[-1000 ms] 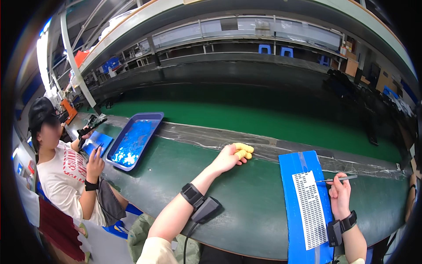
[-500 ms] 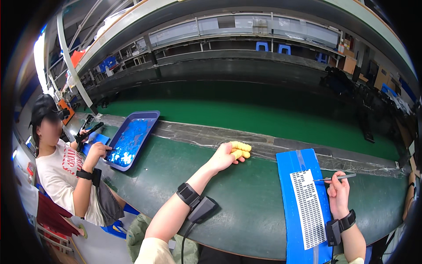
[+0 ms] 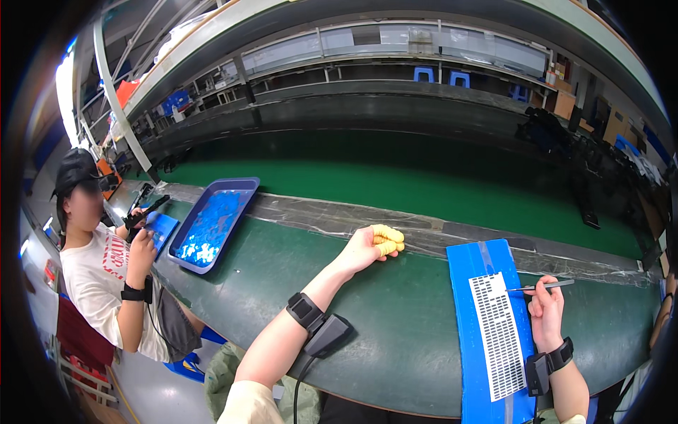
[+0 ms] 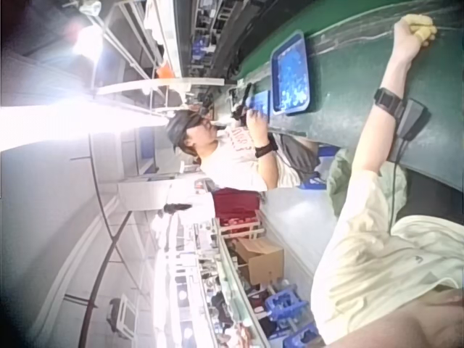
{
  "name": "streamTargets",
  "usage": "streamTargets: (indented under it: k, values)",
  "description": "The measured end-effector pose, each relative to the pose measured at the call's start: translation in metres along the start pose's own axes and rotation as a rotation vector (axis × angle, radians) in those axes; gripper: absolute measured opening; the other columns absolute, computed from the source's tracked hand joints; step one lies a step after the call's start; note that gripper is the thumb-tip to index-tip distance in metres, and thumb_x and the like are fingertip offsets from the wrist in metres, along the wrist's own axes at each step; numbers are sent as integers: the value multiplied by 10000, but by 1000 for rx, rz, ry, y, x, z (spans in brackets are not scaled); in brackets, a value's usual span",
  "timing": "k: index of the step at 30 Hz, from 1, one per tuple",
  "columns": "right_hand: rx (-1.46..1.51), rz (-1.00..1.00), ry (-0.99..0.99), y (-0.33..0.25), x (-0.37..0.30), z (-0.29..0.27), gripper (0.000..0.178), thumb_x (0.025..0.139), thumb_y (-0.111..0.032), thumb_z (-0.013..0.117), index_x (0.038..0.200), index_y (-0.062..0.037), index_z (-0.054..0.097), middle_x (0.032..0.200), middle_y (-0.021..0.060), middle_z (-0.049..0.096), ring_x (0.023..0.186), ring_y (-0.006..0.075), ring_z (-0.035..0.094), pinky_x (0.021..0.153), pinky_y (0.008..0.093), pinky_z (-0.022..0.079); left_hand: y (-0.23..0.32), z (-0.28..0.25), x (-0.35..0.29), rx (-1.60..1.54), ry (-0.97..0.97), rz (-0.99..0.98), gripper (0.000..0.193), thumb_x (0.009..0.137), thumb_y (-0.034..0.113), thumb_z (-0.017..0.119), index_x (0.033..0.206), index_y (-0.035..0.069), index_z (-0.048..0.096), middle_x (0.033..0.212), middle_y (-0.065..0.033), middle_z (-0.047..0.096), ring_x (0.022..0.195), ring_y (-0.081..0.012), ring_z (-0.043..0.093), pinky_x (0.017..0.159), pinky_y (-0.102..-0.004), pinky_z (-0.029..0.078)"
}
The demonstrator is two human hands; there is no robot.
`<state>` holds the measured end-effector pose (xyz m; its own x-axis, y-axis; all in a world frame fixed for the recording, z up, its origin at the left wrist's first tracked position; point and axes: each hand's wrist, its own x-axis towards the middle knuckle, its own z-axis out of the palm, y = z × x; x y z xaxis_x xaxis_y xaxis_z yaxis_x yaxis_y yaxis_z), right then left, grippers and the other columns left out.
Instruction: The person is assembling small plastic components, possibly parts of an electronic device or toy, at an industrial workbench.
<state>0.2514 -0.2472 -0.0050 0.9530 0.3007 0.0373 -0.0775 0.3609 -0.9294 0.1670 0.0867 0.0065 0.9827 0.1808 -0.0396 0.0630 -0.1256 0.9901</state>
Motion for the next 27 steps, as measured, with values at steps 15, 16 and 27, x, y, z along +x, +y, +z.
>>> streamTargets:
  k: [15, 16, 27]
  values:
    - [10, 15, 30, -1, -1, 3, 68, 790, -113, 461, 838, -88, 421, 614, 41, 502, 364, 15, 274, 353, 158, 219, -1, 0, -1, 17, 20, -10, 201, 804, 182, 433, 965, 71, 479, 862, -11, 543, 728, -60, 483, 635, -197, 388]
    - [13, 24, 36, -1, -2, 4, 72, 785, -99, 462, 836, -72, 420, 600, 31, 474, 365, 20, 280, 355, 165, 233, -1, -1, -1, 17, 21, -9, 201, 804, 182, 433, 965, 71, 479, 862, -11, 543, 728, -60, 483, 635, -197, 388]
    - [-1, 4, 43, -2, -1, 5, 69, 783, -97, 466, 829, -67, 423, 581, 15, 450, 362, 21, 276, 353, 164, 231, 0, 0, -1, 28, 8, -1, 195, 808, 179, 420, 958, 77, 491, 856, -3, 540, 721, -54, 477, 635, -196, 385]
